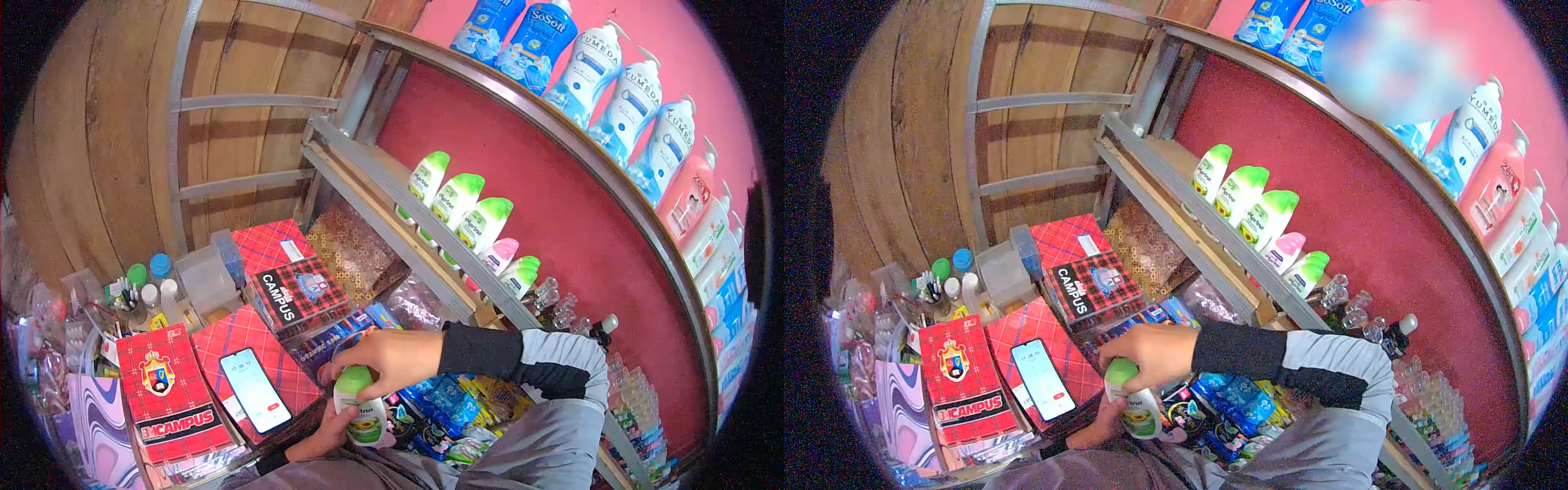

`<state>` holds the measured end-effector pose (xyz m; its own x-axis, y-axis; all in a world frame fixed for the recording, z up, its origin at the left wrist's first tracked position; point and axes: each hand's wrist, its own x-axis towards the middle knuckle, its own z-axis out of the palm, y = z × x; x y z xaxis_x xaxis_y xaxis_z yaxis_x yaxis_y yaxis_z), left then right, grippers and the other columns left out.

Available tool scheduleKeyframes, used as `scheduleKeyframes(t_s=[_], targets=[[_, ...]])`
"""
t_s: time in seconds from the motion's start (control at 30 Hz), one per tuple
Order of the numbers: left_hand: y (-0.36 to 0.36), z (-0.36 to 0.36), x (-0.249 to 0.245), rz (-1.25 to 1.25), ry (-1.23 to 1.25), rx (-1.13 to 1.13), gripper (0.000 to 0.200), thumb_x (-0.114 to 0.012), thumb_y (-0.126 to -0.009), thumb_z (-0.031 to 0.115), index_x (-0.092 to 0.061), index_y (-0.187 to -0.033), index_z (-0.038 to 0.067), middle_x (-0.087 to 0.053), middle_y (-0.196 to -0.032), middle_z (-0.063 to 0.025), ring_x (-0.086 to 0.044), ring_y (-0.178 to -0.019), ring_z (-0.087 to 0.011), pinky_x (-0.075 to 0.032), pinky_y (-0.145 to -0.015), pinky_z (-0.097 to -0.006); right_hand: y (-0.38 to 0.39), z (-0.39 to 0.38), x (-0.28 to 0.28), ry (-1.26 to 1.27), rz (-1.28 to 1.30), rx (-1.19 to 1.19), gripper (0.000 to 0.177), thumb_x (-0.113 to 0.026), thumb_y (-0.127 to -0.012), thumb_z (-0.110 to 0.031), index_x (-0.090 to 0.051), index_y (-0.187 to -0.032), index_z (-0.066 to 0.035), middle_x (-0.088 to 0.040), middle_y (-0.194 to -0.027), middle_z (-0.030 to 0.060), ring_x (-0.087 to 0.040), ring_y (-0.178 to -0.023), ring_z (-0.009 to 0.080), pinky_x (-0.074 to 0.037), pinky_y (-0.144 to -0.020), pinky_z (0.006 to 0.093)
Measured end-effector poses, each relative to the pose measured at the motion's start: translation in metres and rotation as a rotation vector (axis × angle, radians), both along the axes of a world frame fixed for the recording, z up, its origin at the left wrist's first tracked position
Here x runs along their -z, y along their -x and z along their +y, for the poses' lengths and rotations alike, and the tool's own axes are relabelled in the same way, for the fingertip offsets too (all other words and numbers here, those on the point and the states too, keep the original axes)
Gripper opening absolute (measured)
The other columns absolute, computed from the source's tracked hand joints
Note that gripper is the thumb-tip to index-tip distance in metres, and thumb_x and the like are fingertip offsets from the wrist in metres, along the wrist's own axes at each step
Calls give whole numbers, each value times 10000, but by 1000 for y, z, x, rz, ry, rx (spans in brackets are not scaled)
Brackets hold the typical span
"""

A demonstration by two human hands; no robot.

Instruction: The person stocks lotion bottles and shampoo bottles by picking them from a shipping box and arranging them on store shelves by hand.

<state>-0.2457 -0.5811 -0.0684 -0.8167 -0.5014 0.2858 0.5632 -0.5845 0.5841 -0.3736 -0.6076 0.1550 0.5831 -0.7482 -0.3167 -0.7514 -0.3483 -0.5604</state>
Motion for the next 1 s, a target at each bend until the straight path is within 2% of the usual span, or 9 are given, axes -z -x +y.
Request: scheduleKeyframes(t_s=[0.07,0.17,0.27,0.33,0.43,0.5,0.7,0.83,1.0], targets=[[-2,0,7,-30,47,31,681,-582,-855,453,-348,-1308,2,-557,-1158,-146,-568,-1065,-247,-459,-901,-395,-1,6,-7,76,-17,-4,332,-642,-749,-233,-583,-1026,-60,-642,-887,165,-630,-828,329,-497,-737,412],[-4,2,-10,-23,38,-210,810,-583,-836,500,-237,-1386,18,-463,-1274,-144,-482,-1170,-241,-399,-968,-408,-3,7,-57,202,56,126,323,-636,-749,-175,-582,-1044,-55,-643,-906,169,-641,-841,304,-516,-730,383],[-3,-4,1,-70,56,-195,909,-577,-819,545,-130,-1431,44,-372,-1362,-128,-438,-1197,-235,-357,-1004,-412,24,-2,-121,687,-17,263,353,-655,-757,-108,-591,-1100,-53,-656,-949,117,-652,-805,200,-523,-741,310],[-6,8,19,-72,19,-70,735,-557,-889,378,-179,-1430,56,-368,-1373,-98,-476,-1135,-223,-382,-979,-383,39,-13,-159,996,-114,411,355,-650,-757,-68,-583,-1105,-44,-656,-939,111,-645,-820,181,-520,-739,304],[-5,14,35,-122,122,139,518,-504,-940,135,-287,-1404,55,-389,-1363,-86,-490,-1103,-189,-394,-957,-347,74,-42,-195,1473,184,359,384,-667,-740,-48,-570,-1111,-59,-648,-958,149,-650,-820,253,-520,-718,329],[-5,13,37,-179,192,188,503,-519,-936,149,-322,-1390,57,-407,-1352,-79,-491,-1097,-176,-390,-957,-333,102,-65,-203,1622,382,388,395,-675,-731,-86,-565,-1110,-88,-627,-992,184,-626,-841,345,-513,-729,381],[-10,10,45,-231,295,206,450,-503,-949,224,-397,-1360,73,-492,-1186,-72,-472,-1086,-151,-363,-949,-300,196,-120,-190,1397,676,779,406,-712,-674,-163,-627,-1061,-77,-654,-945,174,-630,-884,342,-502,-778,402],[-12,9,50,-246,319,200,441,-498,-951,224,-404,-1359,88,-501,-1171,-79,-461,-1100,-154,-354,-960,-312,222,-136,-173,1108,478,949,399,-725,-665,-183,-663,-1030,-34,-673,-915,168,-667,-836,274,-511,-781,365],[-16,4,45,-272,305,201,433,-488,-955,226,-403,-1359,96,-494,-1178,-89,-451,-1123,-165,-342,-980,-334,232,-146,-161,815,339,1055,401,-686,-722,-105,-608,-1092,28,-669,-891,159,-672,-674,206,-555,-601,306]])
